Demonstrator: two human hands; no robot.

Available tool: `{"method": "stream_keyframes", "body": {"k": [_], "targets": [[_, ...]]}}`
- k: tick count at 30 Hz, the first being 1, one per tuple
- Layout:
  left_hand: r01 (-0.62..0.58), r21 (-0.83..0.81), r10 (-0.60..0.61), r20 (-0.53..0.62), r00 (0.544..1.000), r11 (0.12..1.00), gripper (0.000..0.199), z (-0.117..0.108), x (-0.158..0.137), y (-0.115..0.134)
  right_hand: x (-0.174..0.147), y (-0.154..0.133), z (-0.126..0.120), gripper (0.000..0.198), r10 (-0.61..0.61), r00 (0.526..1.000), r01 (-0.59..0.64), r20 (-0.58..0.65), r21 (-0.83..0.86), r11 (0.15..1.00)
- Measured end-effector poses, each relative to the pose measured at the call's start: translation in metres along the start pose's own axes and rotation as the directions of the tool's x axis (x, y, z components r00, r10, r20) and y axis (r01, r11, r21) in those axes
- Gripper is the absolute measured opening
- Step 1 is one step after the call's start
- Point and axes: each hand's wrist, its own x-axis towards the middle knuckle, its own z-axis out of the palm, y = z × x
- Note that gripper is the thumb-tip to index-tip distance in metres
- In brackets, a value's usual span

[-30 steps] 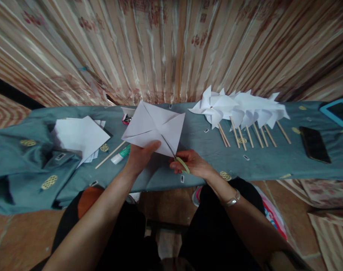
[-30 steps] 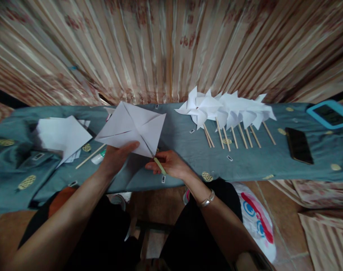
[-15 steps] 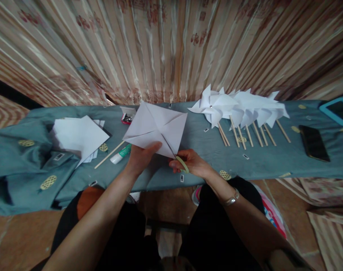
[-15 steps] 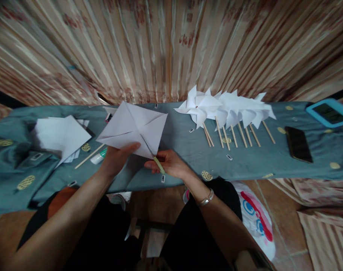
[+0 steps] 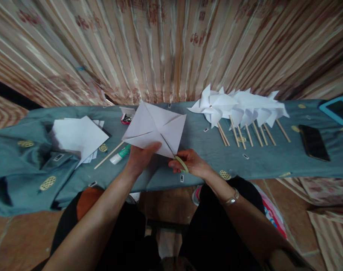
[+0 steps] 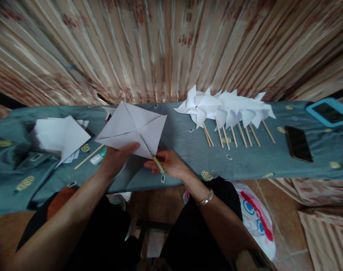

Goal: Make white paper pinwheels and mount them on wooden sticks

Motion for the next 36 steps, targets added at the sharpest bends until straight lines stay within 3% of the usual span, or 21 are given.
{"method": "stream_keyframes", "body": {"k": [36], "targets": [[0.028,-0.024,-0.028,-0.020,0.999,0.999,0.049,0.0034,-0.0024,0.0003,-0.0002,-0.0026,0.0036,0.051,-0.001,1.000,0.002,-0.031,0.016,1.000]]}}
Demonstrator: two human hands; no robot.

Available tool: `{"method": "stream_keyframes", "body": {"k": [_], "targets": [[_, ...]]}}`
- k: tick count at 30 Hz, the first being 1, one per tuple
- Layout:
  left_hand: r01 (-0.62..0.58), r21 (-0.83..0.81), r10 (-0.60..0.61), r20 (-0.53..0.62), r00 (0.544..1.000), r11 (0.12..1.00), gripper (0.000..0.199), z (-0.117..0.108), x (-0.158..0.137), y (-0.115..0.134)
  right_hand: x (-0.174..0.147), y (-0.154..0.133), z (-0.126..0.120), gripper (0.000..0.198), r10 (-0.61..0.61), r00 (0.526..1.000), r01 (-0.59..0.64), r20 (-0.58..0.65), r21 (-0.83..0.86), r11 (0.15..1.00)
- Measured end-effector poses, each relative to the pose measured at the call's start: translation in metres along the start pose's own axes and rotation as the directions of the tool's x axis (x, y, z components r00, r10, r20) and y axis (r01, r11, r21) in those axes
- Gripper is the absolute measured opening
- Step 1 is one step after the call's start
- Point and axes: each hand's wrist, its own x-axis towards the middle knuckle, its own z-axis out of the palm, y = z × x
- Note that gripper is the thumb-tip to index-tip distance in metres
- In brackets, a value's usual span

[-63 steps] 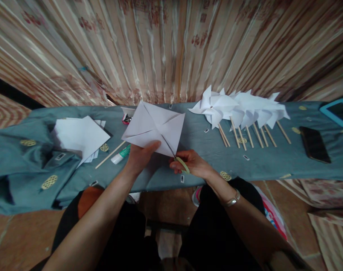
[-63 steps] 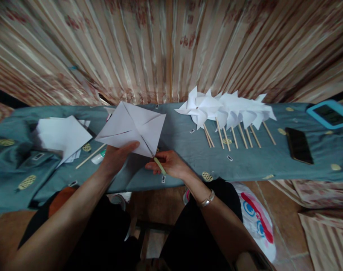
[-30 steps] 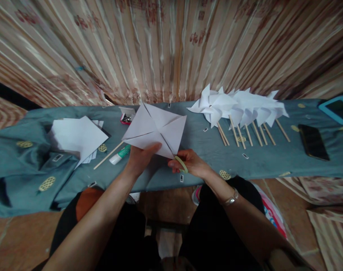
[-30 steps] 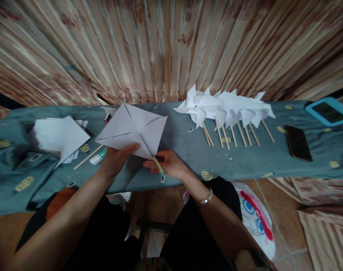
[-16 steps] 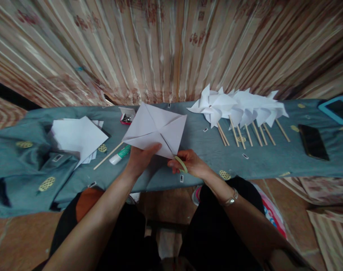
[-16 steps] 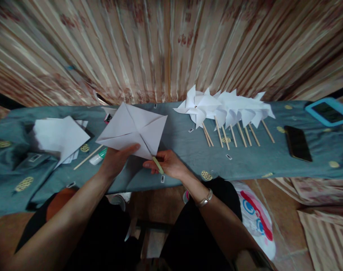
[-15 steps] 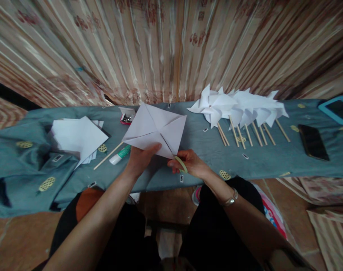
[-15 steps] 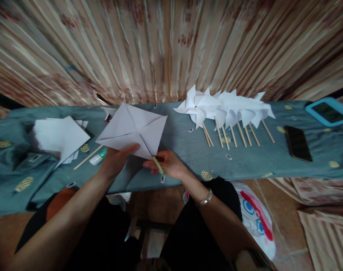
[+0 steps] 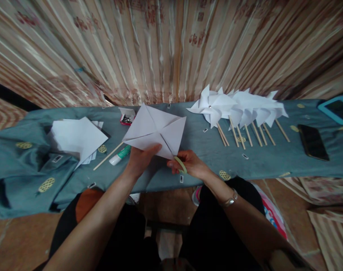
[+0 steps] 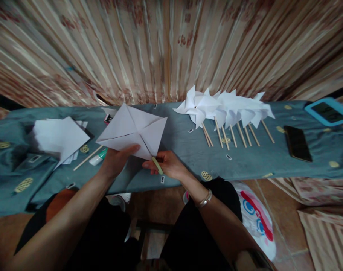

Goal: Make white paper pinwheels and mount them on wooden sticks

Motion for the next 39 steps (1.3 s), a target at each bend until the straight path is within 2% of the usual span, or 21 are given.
{"method": "stream_keyframes", "body": {"k": [14,24,27,29,31,34,36,39], "targets": [[-0.013,-0.005,0.013,0.001,1.000,1.000,0.051,0.000,0.001,0.000,0.001,0.001,0.001,0.051,-0.017,1.000,0.017,-0.007,-0.002,1.000],[-0.013,-0.002,0.013,-0.019,1.000,1.000,0.046,-0.003,0.003,0.003,-0.001,0.001,-0.003,0.054,0.065,0.995,-0.067,0.072,0.022,0.998],[-0.043,-0.010,0.043,-0.025,0.999,0.999,0.048,-0.008,0.007,0.005,-0.007,-0.001,-0.014,0.057,0.114,0.990,-0.107,0.085,-0.083,0.991],[-0.054,-0.034,0.052,-0.033,0.998,0.998,0.049,-0.010,0.011,0.005,-0.012,-0.003,-0.028,0.055,0.099,0.994,-0.087,0.040,-0.239,0.967],[-0.053,-0.081,0.050,-0.039,0.998,0.995,0.049,-0.011,0.013,0.002,-0.017,-0.004,-0.042,0.046,-0.025,0.995,-0.025,-0.095,-0.488,0.872],[-0.034,-0.137,0.032,-0.016,0.999,0.990,0.046,-0.007,0.014,-0.004,-0.023,-0.005,-0.059,0.040,-0.190,0.945,-0.093,-0.266,-0.777,0.623],[-0.006,-0.146,0.008,0.017,1.000,0.989,0.046,-0.003,0.012,-0.010,-0.025,-0.006,-0.064,0.041,-0.248,0.908,-0.188,-0.336,-0.859,0.477],[0.060,-0.141,-0.050,0.077,0.996,0.988,0.048,0.004,0.008,-0.022,-0.024,-0.009,-0.063,0.044,-0.293,0.862,-0.329,-0.413,-0.896,0.297]]}}
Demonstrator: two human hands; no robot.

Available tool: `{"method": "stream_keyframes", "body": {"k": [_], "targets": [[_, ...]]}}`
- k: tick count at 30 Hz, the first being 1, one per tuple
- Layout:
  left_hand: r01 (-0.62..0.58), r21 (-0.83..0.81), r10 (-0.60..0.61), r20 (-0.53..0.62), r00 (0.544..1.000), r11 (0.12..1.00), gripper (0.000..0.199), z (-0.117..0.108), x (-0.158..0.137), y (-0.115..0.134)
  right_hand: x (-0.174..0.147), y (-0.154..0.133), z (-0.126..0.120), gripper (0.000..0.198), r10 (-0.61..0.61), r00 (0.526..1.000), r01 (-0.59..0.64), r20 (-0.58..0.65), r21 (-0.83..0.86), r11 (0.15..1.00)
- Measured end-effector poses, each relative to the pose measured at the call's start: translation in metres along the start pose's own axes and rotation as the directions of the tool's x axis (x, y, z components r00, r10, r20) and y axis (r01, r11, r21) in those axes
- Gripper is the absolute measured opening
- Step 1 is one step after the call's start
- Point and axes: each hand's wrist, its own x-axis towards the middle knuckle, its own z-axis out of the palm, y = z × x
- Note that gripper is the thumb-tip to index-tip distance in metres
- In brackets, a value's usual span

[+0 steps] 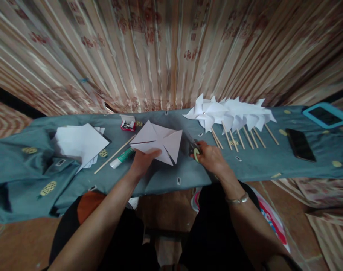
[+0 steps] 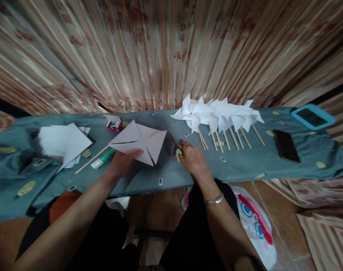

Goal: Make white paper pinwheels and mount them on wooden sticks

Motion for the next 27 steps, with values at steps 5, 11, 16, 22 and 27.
{"method": "stream_keyframes", "body": {"k": [5,11,16,22,27], "targets": [[0.031,0.115,-0.038,0.061,0.997,0.993,0.049,0.000,-0.006,-0.016,0.005,-0.007,-0.001,0.036,0.061,0.997,-0.070,-0.052,-0.206,0.976],[0.062,0.305,-0.096,0.098,0.991,0.950,0.042,-0.016,-0.008,-0.012,0.011,-0.010,-0.001,0.034,0.070,0.996,-0.080,-0.048,-0.266,0.960],[-0.090,0.391,0.140,-0.101,0.985,0.916,0.084,-0.038,-0.002,-0.006,0.012,-0.007,-0.002,0.035,0.044,0.999,-0.050,-0.026,-0.256,0.965],[-0.553,0.783,0.525,0.356,0.773,0.283,0.042,-0.034,-0.016,-0.005,0.009,-0.008,-0.004,0.029,0.034,0.999,-0.034,-0.003,-0.240,0.970],[-0.652,0.746,0.323,0.589,0.741,0.135,0.036,-0.008,-0.027,-0.029,0.007,-0.008,-0.006,0.032,0.043,0.998,-0.050,-0.036,-0.256,0.965]]}}
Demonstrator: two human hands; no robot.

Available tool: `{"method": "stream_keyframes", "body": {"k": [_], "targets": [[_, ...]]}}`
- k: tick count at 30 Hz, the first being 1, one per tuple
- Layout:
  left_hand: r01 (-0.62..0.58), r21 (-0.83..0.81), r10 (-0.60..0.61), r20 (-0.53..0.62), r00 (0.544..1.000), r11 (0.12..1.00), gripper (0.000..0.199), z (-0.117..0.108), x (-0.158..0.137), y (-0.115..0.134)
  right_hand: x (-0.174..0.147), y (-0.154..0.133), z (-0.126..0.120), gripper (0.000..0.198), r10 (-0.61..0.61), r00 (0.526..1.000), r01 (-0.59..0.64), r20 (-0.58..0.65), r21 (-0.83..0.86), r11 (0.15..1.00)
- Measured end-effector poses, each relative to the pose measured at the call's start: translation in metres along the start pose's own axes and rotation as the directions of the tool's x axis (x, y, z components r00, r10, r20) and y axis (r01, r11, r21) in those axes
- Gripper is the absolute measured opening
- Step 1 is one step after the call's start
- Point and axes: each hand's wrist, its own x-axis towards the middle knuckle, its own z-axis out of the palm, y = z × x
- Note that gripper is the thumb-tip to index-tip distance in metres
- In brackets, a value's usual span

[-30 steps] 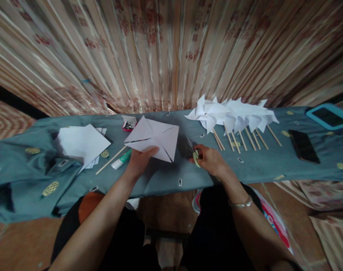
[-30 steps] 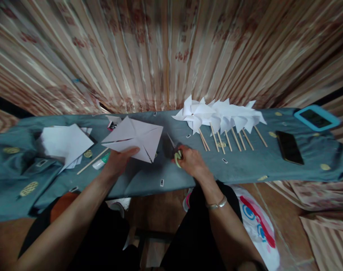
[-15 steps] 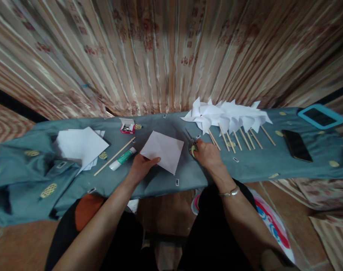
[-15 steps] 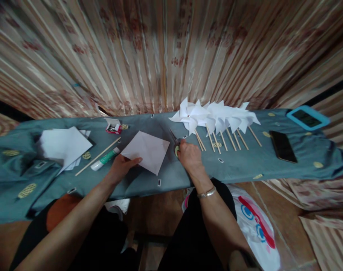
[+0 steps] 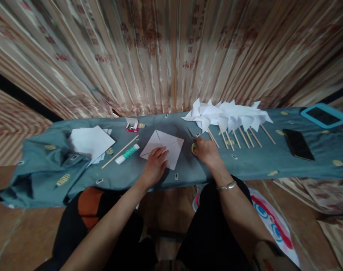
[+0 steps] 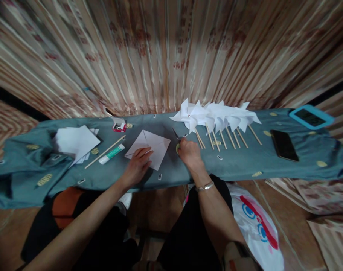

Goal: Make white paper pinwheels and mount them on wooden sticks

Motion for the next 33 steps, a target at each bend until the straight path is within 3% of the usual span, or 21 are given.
{"method": "stream_keyframes", "body": {"k": [5,15,18,21,25,29,33], "targets": [[0.011,0.029,-0.013,0.079,0.997,1.000,0.036,0.013,-0.003,0.002,-0.001,0.006,-0.001,0.030,-0.041,0.999,0.041,0.009,-0.008,0.999],[-0.027,0.000,0.027,0.114,0.993,1.000,0.039,0.009,-0.007,0.001,-0.001,0.010,0.005,0.032,-0.056,0.998,0.056,0.007,-0.072,0.996],[-0.056,-0.019,0.058,0.124,0.991,0.998,0.044,0.007,-0.009,-0.001,-0.003,0.012,0.009,0.031,-0.058,0.997,0.055,-0.041,-0.079,0.995],[-0.099,-0.038,0.103,0.145,0.984,0.994,0.047,0.001,-0.013,-0.005,-0.002,0.007,0.014,0.025,-0.084,0.979,0.090,-0.184,0.023,0.996],[-0.145,-0.022,0.146,0.161,0.976,0.989,0.047,-0.007,-0.018,-0.010,0.011,-0.013,0.028,0.036,-0.070,0.936,0.191,-0.344,0.333,0.923],[-0.166,-0.001,0.165,0.138,0.977,0.986,0.048,-0.007,-0.017,-0.012,0.029,-0.032,0.042,0.054,-0.094,0.939,0.259,-0.330,0.505,0.824],[-0.152,0.000,0.150,0.141,0.979,0.988,0.046,-0.005,-0.012,-0.012,0.039,-0.041,0.049,0.061,-0.122,0.939,0.285,-0.322,0.527,0.801]]}}
